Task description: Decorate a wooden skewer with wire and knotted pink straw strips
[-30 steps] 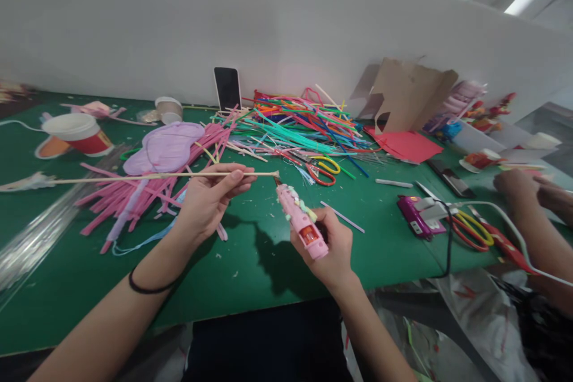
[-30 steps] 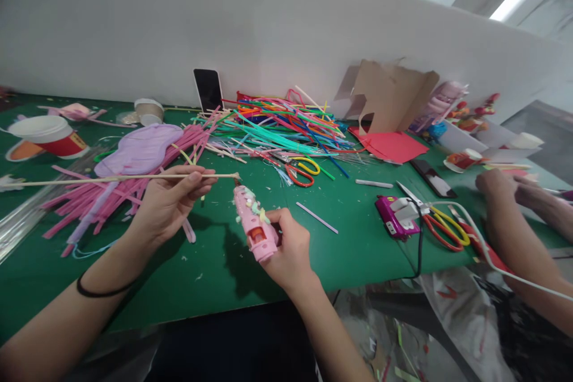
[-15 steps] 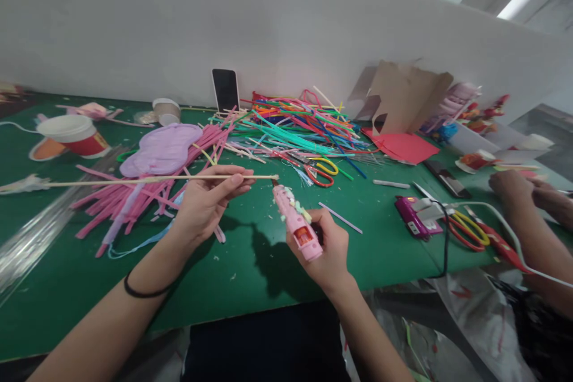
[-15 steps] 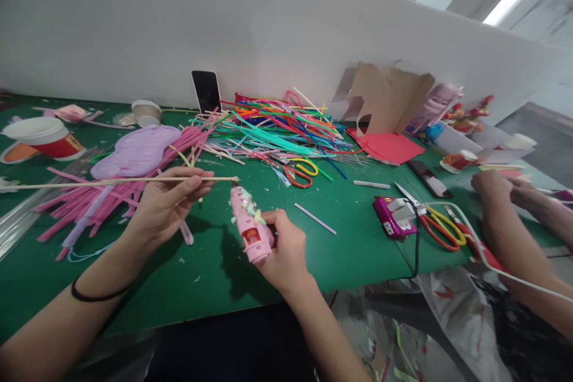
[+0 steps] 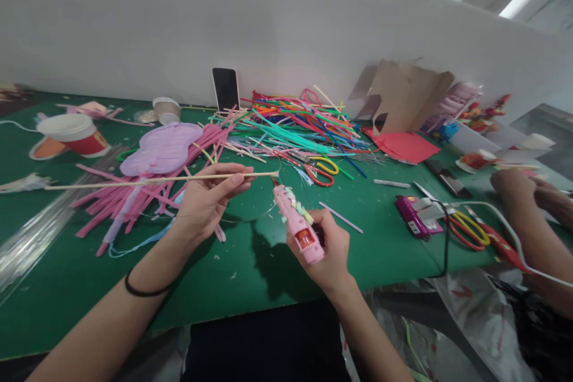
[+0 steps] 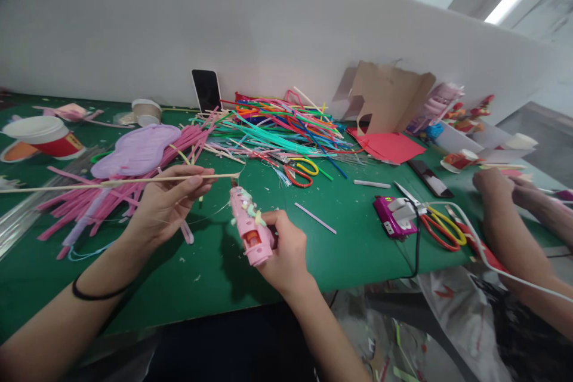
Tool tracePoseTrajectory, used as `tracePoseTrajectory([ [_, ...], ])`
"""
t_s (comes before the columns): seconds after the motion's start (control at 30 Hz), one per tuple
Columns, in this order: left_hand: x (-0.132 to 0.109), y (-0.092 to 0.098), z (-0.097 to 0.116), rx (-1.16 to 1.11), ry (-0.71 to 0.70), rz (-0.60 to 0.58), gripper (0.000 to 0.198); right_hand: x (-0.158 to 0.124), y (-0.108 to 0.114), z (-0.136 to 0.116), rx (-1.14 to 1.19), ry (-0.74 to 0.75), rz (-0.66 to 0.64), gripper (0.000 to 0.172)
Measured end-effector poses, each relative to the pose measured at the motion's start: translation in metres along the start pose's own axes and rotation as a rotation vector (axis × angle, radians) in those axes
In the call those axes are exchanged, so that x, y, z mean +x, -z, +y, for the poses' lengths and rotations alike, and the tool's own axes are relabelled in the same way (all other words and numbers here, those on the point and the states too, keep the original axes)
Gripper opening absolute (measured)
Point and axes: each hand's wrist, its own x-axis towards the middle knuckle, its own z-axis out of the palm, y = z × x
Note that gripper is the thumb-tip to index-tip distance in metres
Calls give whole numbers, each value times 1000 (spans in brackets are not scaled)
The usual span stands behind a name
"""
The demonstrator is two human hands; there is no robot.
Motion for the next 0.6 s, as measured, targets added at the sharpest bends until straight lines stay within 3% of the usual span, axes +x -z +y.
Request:
tracePoseTrajectory([
  [0.17, 2, 1, 0, -40, -9, 14, 19, -1, 14, 4, 16, -38, -81, 20],
  [0.4, 0, -1, 1, 22, -48, 1, 18, 5, 50, -3, 21, -244, 35, 24],
  [0.6, -6, -5, 2, 82, -97, -48, 19, 11, 41, -14, 62, -235, -131, 24],
])
